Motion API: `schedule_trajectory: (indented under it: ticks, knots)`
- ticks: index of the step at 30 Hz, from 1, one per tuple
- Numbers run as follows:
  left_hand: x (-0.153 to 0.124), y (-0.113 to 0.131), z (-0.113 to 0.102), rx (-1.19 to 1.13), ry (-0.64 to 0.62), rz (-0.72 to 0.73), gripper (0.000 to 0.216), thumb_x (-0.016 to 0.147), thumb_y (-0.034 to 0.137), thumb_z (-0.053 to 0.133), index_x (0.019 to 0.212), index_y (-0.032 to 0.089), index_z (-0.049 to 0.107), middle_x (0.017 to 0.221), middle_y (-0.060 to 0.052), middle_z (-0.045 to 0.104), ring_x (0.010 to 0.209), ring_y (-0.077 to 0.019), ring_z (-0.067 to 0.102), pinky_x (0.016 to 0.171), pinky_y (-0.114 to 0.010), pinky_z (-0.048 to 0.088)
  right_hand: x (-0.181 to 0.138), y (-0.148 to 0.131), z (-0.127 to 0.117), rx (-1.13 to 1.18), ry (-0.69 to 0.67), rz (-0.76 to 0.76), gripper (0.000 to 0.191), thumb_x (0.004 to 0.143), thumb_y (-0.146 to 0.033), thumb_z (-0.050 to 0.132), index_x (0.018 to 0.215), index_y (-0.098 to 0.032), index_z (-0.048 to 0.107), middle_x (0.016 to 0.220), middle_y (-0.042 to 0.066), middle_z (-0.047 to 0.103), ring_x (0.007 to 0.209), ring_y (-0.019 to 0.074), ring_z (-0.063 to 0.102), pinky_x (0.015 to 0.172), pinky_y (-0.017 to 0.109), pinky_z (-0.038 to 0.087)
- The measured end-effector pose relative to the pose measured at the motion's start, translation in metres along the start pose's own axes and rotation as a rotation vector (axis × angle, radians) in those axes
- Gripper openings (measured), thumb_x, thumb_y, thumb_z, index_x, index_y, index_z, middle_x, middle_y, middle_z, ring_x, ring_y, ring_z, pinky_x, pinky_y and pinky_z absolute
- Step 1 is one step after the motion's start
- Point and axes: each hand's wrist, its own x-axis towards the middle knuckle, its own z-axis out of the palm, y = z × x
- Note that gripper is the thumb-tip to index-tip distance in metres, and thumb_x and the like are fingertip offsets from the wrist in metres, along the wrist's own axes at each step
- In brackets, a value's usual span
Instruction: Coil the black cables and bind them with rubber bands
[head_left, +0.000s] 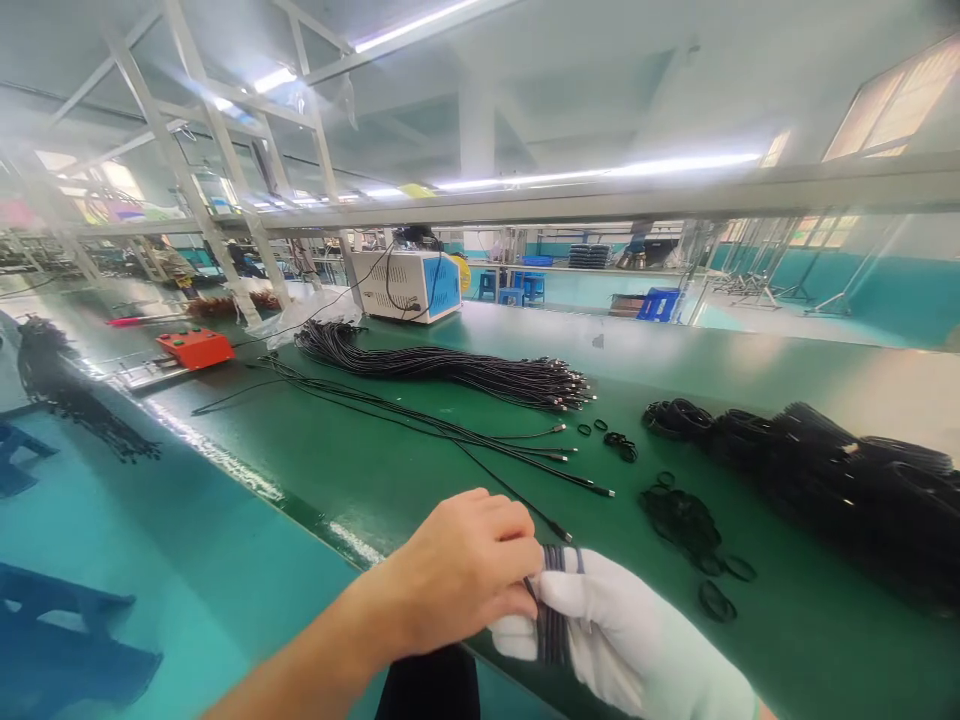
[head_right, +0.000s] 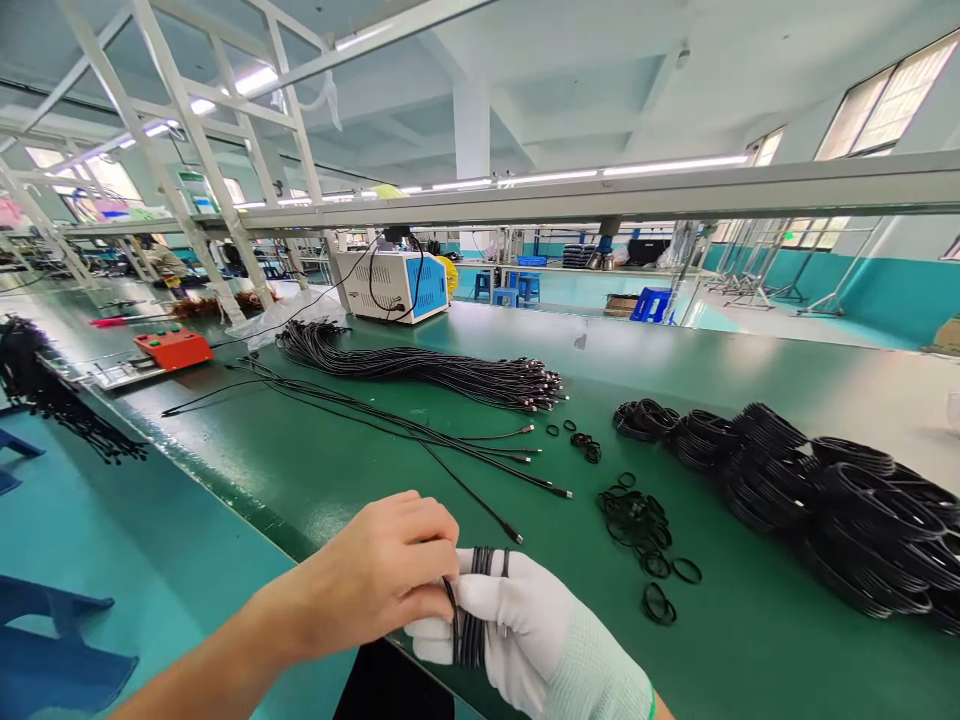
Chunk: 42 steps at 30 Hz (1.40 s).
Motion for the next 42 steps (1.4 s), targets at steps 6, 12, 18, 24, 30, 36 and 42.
schedule_trajectory:
  ticks: [6,12,18,24,30,36,42]
  knots:
    - [0.005,-0.013,0.006,-0.389,-0.146,-0.102,0.010,0.073,0.018,0.070,0.078,0.017,0.062,0.089,0.001,0.057,0.074,-0.0090,0.054,0.065,-0.016,0.042,0.003,0.007,0.007,0.090,-0.077,0.108,0.029,0.062,-0.014,0.068,0.088,-0.007,0.058,0.073,0.001,0.041,0.068,0.0114,0.041,0.066,0.027,0.034]
    - [0.005,-0.022,0.005,-0.345,0.027,-0.096,0.007,0.079,0.012,0.062,0.081,0.018,0.064,0.096,-0.002,0.058,0.088,-0.0129,0.053,0.077,-0.022,0.044,0.008,0.011,0.004,0.148,-0.018,0.074,0.016,0.067,-0.010,0.062,0.072,-0.012,0.047,0.063,-0.004,0.027,0.057,0.0080,0.029,0.057,0.025,0.024]
    - [0.002,-0.015,0.002,0.033,0.124,0.001,0.023,0.080,0.003,0.047,0.080,0.018,0.064,0.082,-0.001,0.058,0.068,-0.0121,0.045,0.062,-0.025,0.038,0.009,0.012,-0.007,0.155,0.002,0.078,0.013,0.070,-0.013,0.063,0.075,-0.012,0.051,0.064,-0.002,0.035,0.059,0.0091,0.033,0.060,0.027,0.030]
    - [0.024,-0.007,-0.003,0.062,-0.238,0.124,0.018,0.080,0.019,0.058,0.062,0.018,0.057,0.072,0.002,0.056,0.065,-0.0112,0.048,0.055,-0.021,0.037,0.004,0.016,-0.014,0.079,-0.013,0.152,0.023,0.071,-0.023,0.068,0.088,-0.011,0.059,0.076,0.005,0.056,0.072,0.0158,0.052,0.068,0.032,0.039]
    - [0.043,-0.006,-0.020,-0.180,-0.473,-0.043,0.014,0.077,0.022,0.064,0.065,0.020,0.056,0.066,0.005,0.056,0.060,-0.0099,0.050,0.046,-0.020,0.028,-0.007,0.021,-0.028,0.081,-0.103,0.183,0.037,0.071,-0.036,0.067,0.093,-0.006,0.061,0.066,0.010,0.067,0.076,0.0270,0.065,0.070,0.039,0.044]
    - [0.020,0.001,0.001,-0.826,-0.254,-0.478,0.005,0.078,0.022,0.057,0.083,0.020,0.057,0.066,0.007,0.051,0.059,-0.0082,0.047,0.050,-0.016,0.035,-0.010,0.026,-0.032,0.076,-0.084,0.056,0.030,0.071,-0.034,0.062,0.082,-0.007,0.063,0.054,0.007,0.064,0.062,0.0232,0.066,0.061,0.034,0.047]
    - [-0.005,0.018,0.031,-0.823,0.140,-0.606,0.011,0.084,0.018,0.049,0.088,0.020,0.059,0.078,0.003,0.056,0.070,-0.0105,0.050,0.063,-0.020,0.041,-0.002,0.020,-0.027,0.007,-0.036,0.039,0.028,0.072,-0.033,0.061,0.081,-0.008,0.065,0.053,0.007,0.061,0.059,0.0197,0.064,0.061,0.030,0.046]
